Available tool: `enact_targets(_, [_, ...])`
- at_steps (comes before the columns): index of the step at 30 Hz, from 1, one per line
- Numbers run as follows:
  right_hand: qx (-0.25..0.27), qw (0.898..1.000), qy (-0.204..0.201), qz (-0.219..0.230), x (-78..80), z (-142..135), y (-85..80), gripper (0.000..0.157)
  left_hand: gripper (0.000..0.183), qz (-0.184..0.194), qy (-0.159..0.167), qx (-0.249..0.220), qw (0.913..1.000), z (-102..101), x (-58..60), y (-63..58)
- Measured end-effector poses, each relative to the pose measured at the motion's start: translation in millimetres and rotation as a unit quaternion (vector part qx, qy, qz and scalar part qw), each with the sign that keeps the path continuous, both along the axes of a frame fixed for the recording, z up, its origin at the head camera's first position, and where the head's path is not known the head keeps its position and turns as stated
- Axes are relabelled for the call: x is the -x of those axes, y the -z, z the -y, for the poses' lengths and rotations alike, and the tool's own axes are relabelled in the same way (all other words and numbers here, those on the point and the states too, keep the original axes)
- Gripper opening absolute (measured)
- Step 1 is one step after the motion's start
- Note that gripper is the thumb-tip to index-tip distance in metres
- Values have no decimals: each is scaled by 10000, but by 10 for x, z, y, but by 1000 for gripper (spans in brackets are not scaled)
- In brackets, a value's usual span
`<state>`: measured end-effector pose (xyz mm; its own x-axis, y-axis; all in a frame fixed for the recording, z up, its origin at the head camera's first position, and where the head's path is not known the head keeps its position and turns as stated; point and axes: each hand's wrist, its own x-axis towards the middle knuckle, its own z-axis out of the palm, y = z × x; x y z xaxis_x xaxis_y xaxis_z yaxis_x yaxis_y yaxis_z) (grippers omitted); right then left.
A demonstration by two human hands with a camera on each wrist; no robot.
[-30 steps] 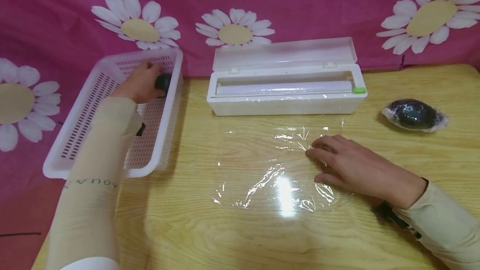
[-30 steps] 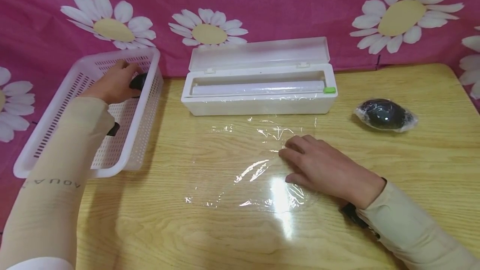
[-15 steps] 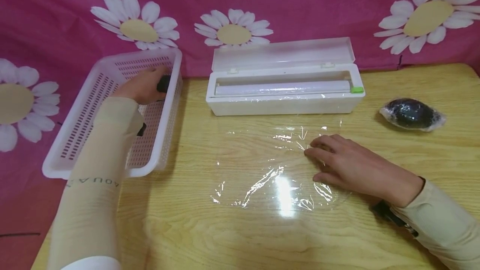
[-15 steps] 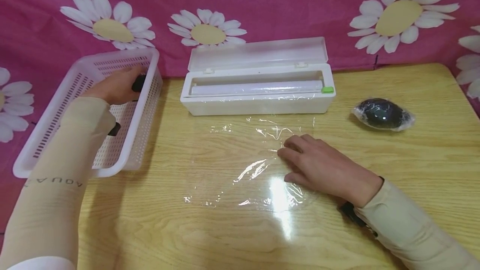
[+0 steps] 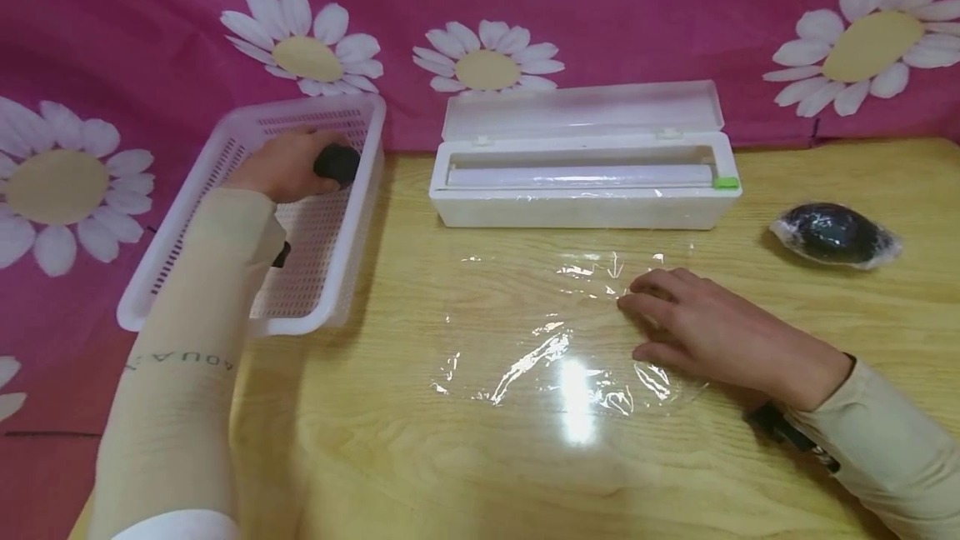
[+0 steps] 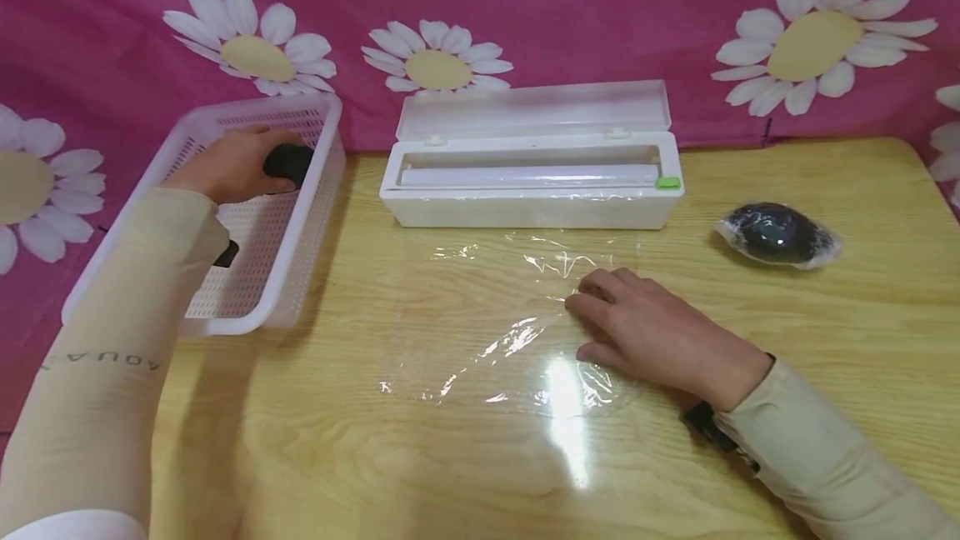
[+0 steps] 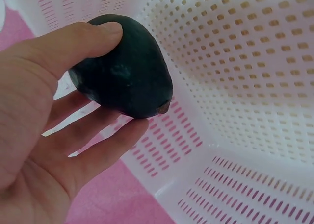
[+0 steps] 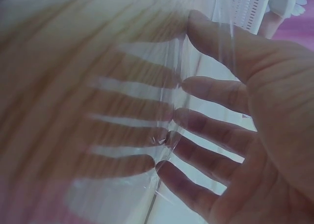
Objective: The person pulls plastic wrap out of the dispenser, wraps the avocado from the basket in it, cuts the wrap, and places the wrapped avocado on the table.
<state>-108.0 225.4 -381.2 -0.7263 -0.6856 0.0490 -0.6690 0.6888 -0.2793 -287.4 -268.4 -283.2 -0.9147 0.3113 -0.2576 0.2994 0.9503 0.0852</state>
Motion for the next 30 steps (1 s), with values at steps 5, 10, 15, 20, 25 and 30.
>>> enact_targets(5, [27, 10000, 13, 37, 0, -4, 10, 57, 67, -144, -26, -156, 9998, 6, -79, -57])
enact_targets(10, [66, 10000, -30, -11, -3, 0, 28, 57, 70, -393, -37, -287, 9988, 18, -189, -140])
enact_targets(15, [84, 10000, -27, 4, -1, -2, 33, 56, 70, -706, -139, -505, 9961, 14, -305, -228])
enact_targets(20, [93, 9999, -70, -35, 4, -4, 35, 56, 68, -1047, -186, -801, 9911, -24, -446, -255])
enact_targets(25, [90, 9999, -95, -40, 11, 4, 25, 56, 68, -1246, -255, -992, 9869, -80, -593, -278])
enact_targets(30, [116, 9998, -142, -114, 12, 18, 13, 55, 66, -1543, -229, -1084, 9818, -153, -748, -319])
